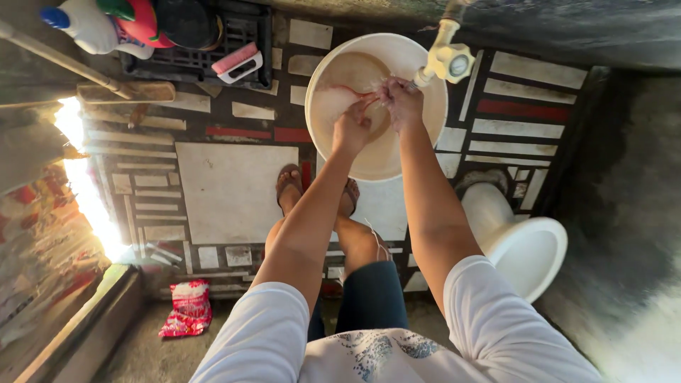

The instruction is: The person pours a pink powder into a bucket of water and mixes it. They then pour a blue liquid cleaner into a toilet bowl and scrub the interior with a brush. The person uses a red scoop to pour the soapy water from the bucket into the toilet bowl while continuing to scrub.

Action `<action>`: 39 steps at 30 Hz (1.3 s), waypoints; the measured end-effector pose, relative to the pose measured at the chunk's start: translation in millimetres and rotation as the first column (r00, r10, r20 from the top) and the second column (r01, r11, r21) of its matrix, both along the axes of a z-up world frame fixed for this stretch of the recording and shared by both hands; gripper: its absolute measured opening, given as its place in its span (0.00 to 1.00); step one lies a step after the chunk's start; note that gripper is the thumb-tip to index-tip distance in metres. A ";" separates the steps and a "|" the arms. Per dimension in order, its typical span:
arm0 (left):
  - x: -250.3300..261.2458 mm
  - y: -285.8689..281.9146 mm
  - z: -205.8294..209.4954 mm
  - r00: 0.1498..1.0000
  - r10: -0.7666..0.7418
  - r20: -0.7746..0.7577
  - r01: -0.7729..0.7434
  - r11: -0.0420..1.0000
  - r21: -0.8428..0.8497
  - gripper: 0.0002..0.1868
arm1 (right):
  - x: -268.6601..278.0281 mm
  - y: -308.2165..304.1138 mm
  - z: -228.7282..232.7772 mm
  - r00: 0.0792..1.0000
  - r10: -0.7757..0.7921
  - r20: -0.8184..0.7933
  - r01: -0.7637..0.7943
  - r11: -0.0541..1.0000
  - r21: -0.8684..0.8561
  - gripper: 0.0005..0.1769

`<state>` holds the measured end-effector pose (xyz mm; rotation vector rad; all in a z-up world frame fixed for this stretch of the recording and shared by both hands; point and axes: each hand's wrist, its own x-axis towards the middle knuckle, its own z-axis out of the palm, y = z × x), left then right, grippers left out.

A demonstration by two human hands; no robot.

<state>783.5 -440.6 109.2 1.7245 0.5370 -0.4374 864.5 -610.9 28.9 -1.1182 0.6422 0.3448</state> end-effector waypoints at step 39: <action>23.7 -30.3 -11.5 0.995 -0.098 0.011 0.098 0.995 -0.003 0.25 | -49.3 48.1 58.8 0.430 0.351 -0.832 -0.728 -0.409 -0.549 0.42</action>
